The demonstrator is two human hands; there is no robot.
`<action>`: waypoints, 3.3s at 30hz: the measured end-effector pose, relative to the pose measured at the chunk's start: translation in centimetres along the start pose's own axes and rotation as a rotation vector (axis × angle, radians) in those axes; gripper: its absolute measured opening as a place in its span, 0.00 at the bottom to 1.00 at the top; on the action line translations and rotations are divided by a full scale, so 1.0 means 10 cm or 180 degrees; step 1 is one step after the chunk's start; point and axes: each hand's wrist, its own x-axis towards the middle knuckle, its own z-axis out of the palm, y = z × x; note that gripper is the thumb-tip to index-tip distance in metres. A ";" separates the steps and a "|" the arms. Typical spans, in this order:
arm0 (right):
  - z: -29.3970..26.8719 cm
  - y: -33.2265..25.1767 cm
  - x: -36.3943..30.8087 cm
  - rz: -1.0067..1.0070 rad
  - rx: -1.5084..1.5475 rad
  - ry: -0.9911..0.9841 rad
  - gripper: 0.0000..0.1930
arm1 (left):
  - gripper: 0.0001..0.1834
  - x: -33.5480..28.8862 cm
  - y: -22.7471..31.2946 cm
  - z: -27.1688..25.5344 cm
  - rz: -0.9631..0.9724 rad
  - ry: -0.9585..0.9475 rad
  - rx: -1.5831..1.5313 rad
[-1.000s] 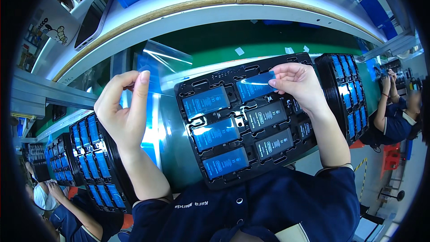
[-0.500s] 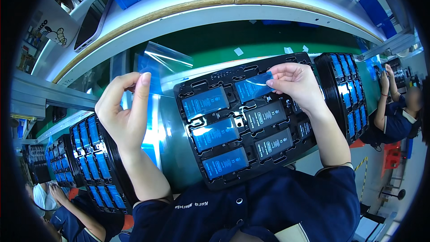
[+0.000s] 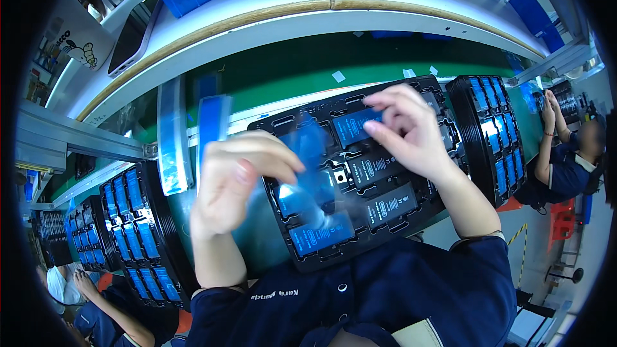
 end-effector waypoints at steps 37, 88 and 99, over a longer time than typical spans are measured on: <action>0.20 -0.08 -0.06 -0.1246 -0.0228 -0.0300 0.06 | 0.10 0.06 -0.11 0.47 -0.1404 0.0062 0.0645; -0.19 0.13 -0.58 0.1115 0.1504 0.0779 0.11 | 0.11 -0.35 -1.39 -0.66 -0.2564 0.1213 0.2719; -0.15 0.09 -0.54 0.1363 0.1016 0.0518 0.09 | 0.17 -0.25 -1.12 -0.60 -0.2527 0.1263 0.3026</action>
